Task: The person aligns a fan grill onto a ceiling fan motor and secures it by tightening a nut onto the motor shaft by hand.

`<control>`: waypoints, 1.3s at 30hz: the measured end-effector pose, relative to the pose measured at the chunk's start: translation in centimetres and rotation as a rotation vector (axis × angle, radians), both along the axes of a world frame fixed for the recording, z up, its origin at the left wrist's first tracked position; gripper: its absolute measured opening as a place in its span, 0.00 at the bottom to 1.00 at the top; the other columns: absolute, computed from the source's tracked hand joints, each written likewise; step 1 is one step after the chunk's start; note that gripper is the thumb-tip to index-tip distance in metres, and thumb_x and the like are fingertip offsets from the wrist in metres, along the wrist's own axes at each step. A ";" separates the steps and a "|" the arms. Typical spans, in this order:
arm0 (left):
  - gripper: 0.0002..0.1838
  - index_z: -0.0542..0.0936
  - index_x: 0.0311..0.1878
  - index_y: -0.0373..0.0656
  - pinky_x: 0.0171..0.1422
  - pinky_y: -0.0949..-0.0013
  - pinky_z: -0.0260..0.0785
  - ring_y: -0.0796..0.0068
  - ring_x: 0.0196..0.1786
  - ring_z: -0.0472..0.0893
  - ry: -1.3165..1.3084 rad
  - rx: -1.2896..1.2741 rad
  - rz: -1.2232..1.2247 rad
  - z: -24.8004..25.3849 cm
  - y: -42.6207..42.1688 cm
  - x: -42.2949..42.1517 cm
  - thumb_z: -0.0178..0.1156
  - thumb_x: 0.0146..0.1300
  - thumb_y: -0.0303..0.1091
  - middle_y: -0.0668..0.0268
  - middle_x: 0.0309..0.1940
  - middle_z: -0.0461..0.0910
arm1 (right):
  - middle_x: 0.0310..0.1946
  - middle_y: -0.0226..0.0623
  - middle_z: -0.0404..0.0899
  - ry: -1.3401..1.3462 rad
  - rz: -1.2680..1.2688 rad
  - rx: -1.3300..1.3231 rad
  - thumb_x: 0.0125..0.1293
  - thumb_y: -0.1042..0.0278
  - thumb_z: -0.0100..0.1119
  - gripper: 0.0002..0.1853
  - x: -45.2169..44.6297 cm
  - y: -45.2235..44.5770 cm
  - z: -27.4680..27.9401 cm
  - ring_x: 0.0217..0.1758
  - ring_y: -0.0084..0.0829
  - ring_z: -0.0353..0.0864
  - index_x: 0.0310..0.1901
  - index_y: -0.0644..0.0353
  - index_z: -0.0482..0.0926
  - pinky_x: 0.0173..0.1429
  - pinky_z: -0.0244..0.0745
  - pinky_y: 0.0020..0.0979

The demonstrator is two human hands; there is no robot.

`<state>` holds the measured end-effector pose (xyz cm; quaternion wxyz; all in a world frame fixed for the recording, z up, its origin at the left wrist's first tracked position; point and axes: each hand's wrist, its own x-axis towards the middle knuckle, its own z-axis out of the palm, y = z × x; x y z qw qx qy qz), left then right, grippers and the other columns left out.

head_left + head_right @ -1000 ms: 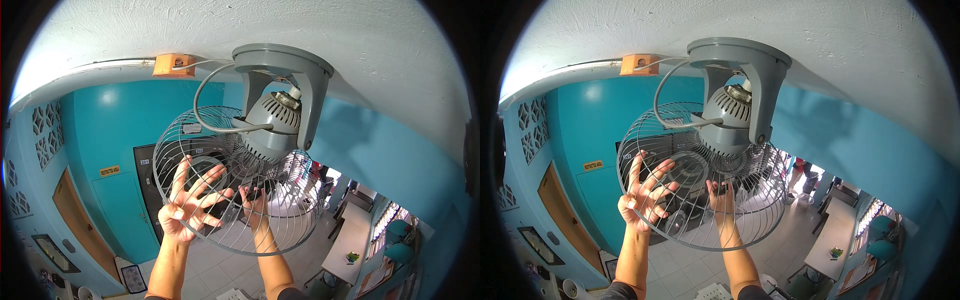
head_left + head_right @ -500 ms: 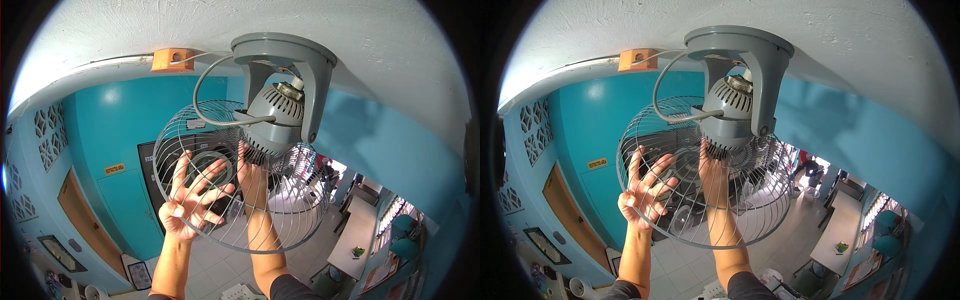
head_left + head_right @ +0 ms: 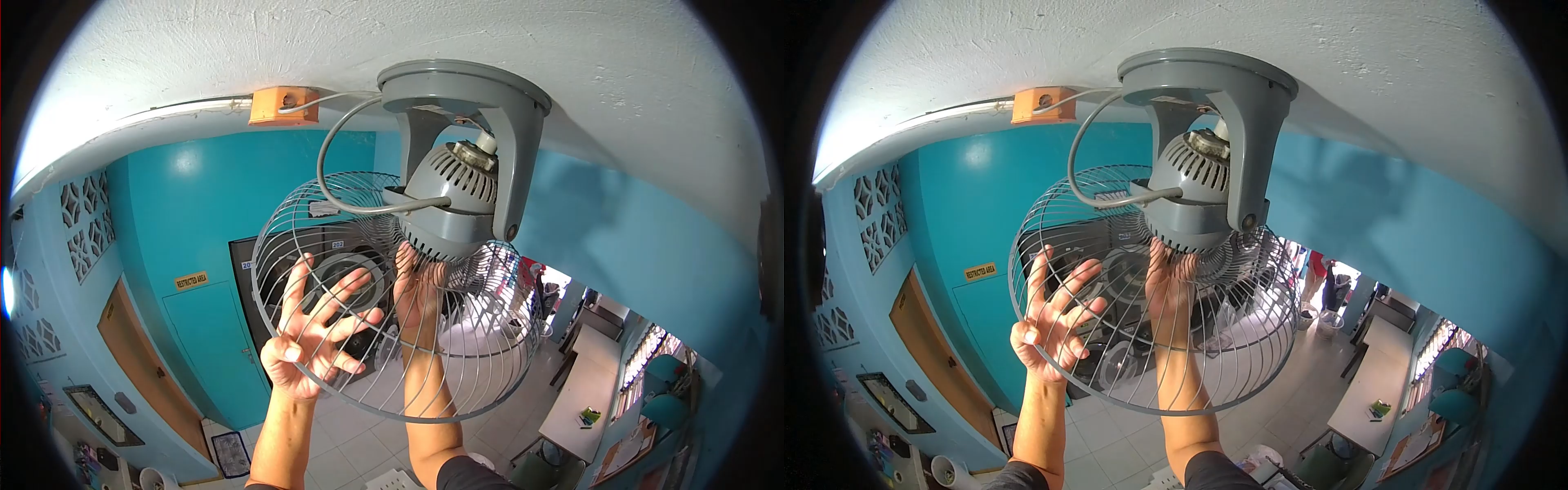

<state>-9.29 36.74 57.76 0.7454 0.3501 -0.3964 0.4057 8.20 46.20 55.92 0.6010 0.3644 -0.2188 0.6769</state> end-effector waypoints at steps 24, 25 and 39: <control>0.50 0.31 0.63 0.60 0.41 0.39 0.67 0.31 0.59 0.46 0.005 -0.009 0.027 0.2 -0.2 0.1 0.46 0.40 0.18 0.44 0.62 0.26 | 0.46 0.50 0.67 0.006 -0.123 -0.006 0.59 0.64 0.49 0.21 0.5 1.7 -0.4 0.48 0.37 0.70 0.49 0.71 0.61 0.58 0.65 0.34; 0.50 0.31 0.63 0.59 0.41 0.39 0.67 0.31 0.60 0.46 0.006 -0.008 0.027 0.2 -0.2 0.1 0.46 0.40 0.17 0.44 0.62 0.26 | 0.47 0.52 0.66 -0.041 -0.421 -0.029 0.59 0.62 0.48 0.22 0.5 2.0 -0.5 0.49 0.38 0.69 0.50 0.71 0.61 0.57 0.65 0.34; 0.49 0.32 0.64 0.59 0.42 0.39 0.66 0.31 0.60 0.45 -0.002 0.000 0.023 0.1 -0.1 0.1 0.45 0.40 0.18 0.44 0.62 0.25 | 0.47 0.50 0.65 -0.271 -0.247 -0.095 0.61 0.51 0.37 0.25 3.6 5.1 -1.7 0.51 0.42 0.65 0.50 0.66 0.60 0.55 0.63 0.41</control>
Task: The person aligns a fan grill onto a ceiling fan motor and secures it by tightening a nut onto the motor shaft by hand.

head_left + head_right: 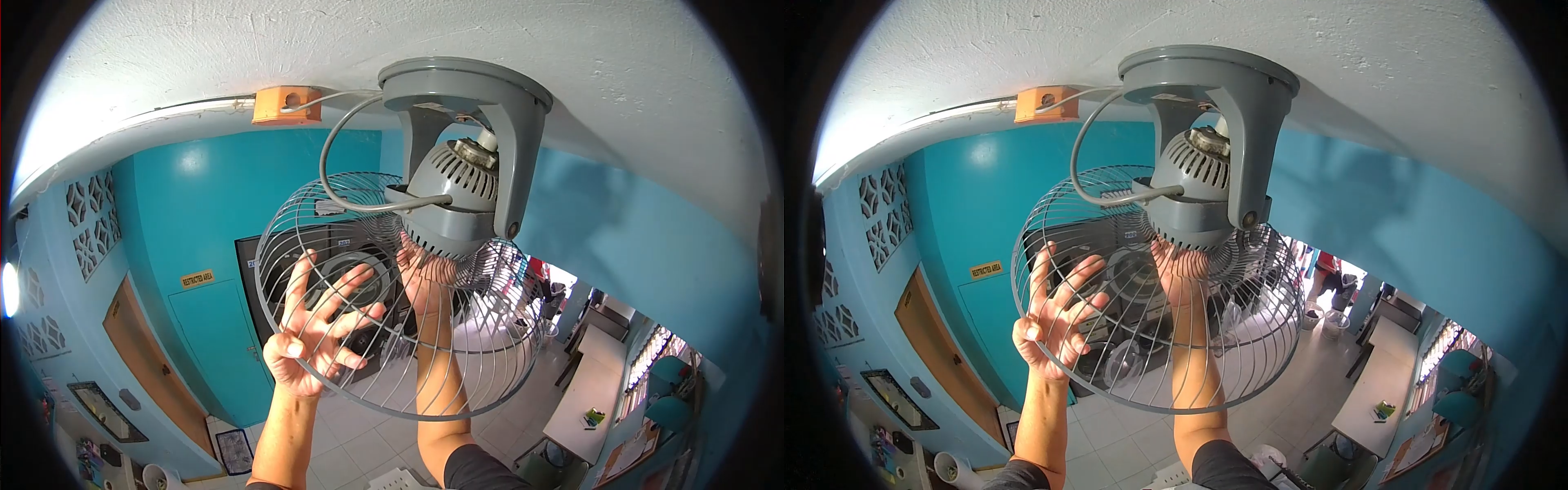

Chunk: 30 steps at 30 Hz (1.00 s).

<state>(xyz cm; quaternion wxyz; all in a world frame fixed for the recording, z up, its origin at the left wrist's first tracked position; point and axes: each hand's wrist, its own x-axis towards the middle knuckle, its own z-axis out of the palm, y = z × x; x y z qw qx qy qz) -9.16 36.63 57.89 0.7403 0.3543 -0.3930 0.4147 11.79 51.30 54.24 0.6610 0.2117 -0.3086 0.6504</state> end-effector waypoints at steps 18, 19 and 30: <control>0.51 0.30 0.63 0.59 0.43 0.37 0.64 0.31 0.60 0.44 -0.021 -0.012 -0.031 0.0 -0.1 0.1 0.45 0.38 0.17 0.43 0.61 0.26 | 0.51 0.49 0.62 -2.100 -1.794 0.055 0.62 0.57 0.37 0.24 -0.6 -4.3 3.7 0.50 0.42 0.66 0.52 0.70 0.58 0.56 0.63 0.38; 0.50 0.30 0.63 0.60 0.43 0.39 0.66 0.32 0.60 0.44 -0.010 -0.010 -0.014 0.0 -0.2 0.1 0.44 0.40 0.17 0.44 0.62 0.25 | 0.51 0.49 0.62 -2.099 -1.793 0.059 0.62 0.57 0.37 0.24 0.2 -2.4 2.1 0.50 0.42 0.66 0.52 0.70 0.58 0.56 0.63 0.38; 0.51 0.30 0.63 0.60 0.45 0.34 0.61 0.31 0.60 0.44 -0.034 0.001 -0.060 -0.1 0.1 0.2 0.45 0.37 0.17 0.42 0.61 0.26 | 0.46 0.43 0.67 -2.428 -1.856 0.124 0.59 0.64 0.38 0.24 -1.2 -6.2 4.0 0.46 0.32 0.68 0.57 0.66 0.56 0.53 0.62 0.38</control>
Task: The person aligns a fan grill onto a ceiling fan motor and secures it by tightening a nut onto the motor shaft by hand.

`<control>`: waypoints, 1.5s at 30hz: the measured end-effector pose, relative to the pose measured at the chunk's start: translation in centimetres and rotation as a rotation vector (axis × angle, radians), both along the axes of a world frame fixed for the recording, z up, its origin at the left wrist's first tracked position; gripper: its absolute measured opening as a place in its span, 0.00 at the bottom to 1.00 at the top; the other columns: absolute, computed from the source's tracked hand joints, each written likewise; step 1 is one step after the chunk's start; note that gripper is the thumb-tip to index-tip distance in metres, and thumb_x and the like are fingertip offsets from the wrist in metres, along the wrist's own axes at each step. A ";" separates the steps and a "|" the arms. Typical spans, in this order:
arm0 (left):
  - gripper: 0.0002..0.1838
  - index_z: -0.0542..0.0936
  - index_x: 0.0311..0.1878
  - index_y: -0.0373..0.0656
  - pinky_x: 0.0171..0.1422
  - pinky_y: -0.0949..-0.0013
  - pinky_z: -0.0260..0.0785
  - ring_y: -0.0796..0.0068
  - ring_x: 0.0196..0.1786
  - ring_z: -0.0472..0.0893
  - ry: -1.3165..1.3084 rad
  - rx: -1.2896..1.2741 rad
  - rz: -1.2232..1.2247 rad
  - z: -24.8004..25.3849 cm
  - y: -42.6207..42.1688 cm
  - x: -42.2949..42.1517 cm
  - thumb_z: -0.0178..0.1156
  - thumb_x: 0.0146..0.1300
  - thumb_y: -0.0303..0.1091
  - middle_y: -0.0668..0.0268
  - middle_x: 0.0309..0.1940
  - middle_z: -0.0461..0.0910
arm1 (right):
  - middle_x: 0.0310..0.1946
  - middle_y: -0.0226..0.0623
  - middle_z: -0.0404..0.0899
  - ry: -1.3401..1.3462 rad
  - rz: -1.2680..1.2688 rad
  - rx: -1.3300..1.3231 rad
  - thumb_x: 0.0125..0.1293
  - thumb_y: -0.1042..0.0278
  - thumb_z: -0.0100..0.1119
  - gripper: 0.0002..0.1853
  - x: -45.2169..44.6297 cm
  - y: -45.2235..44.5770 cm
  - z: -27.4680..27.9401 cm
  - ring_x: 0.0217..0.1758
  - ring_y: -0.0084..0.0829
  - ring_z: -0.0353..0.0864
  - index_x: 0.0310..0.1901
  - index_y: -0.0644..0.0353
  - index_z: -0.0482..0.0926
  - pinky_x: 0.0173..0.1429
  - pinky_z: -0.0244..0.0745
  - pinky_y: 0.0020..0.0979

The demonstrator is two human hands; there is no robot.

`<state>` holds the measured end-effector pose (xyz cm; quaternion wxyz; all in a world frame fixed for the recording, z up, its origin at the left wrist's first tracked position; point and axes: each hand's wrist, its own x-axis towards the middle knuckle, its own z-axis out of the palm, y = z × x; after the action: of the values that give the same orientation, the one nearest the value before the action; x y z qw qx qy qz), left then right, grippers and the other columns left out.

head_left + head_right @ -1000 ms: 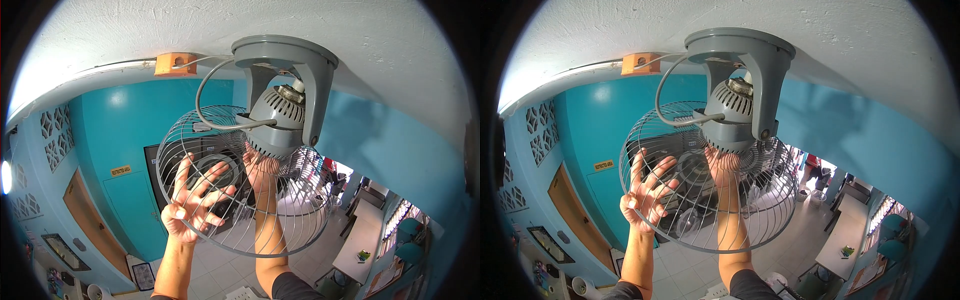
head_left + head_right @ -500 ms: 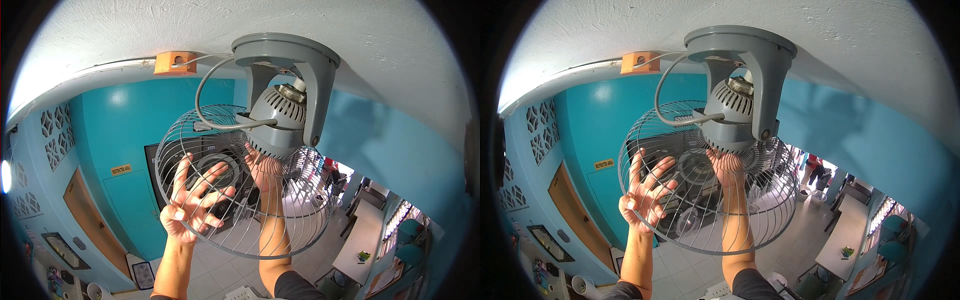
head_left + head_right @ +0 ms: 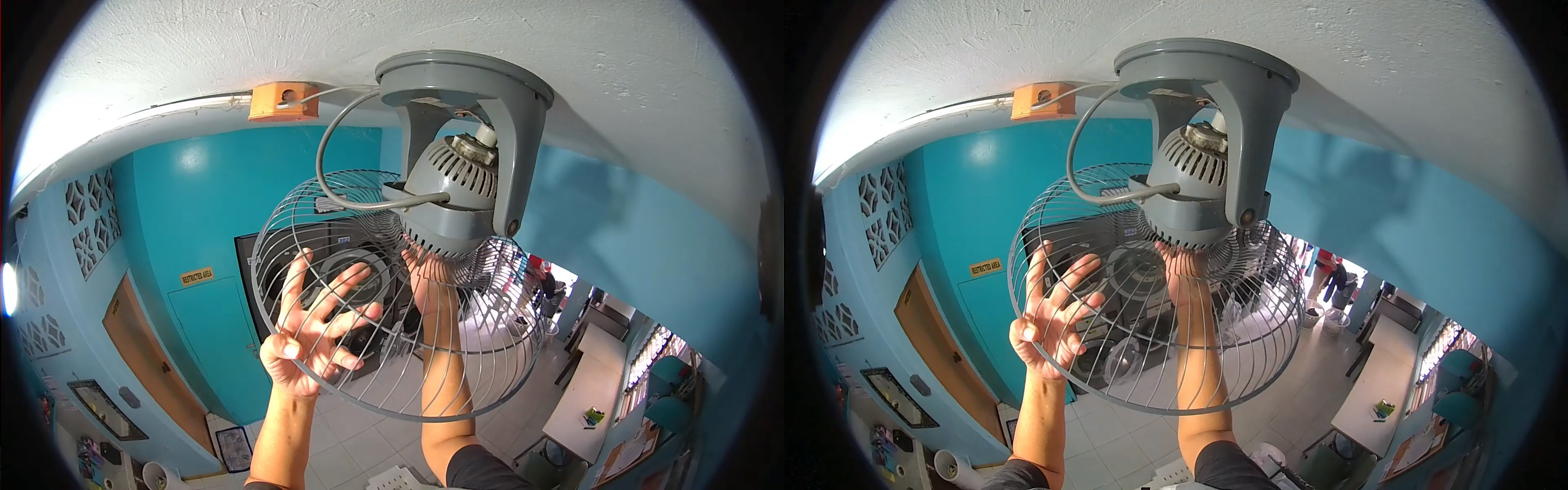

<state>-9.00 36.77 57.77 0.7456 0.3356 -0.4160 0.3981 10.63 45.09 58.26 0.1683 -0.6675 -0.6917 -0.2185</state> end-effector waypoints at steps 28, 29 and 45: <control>0.50 0.31 0.63 0.59 0.43 0.39 0.66 0.31 0.60 0.44 0.024 -0.024 0.049 0.3 -0.5 -0.1 0.44 0.39 0.17 0.44 0.62 0.24 | 0.33 0.42 0.72 0.604 0.226 0.785 0.60 0.70 0.39 0.10 -2.7 1.5 -2.9 0.39 0.34 0.70 0.34 0.64 0.72 0.50 0.61 0.37; 0.50 0.31 0.63 0.59 0.43 0.39 0.65 0.31 0.60 0.43 0.022 -0.023 0.045 0.3 -0.5 0.0 0.44 0.39 0.16 0.44 0.61 0.23 | 0.39 0.42 0.70 1.033 0.464 0.733 0.61 0.69 0.38 0.11 -3.4 1.4 -2.8 0.41 0.33 0.70 0.40 0.65 0.69 0.53 0.60 0.37; 0.50 0.30 0.63 0.60 0.43 0.38 0.65 0.32 0.60 0.43 0.010 -0.016 0.029 -0.3 -0.1 0.1 0.44 0.39 0.16 0.45 0.62 0.24 | 0.33 0.44 0.72 1.314 0.830 0.766 0.60 0.57 0.45 0.17 0.7 9.4 -5.9 0.33 0.27 0.69 0.37 0.65 0.71 0.38 0.66 0.27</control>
<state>-8.95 36.62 57.45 0.7445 0.3374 -0.4042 0.4105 11.37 54.45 52.32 0.8133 -0.2495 -0.5206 0.0724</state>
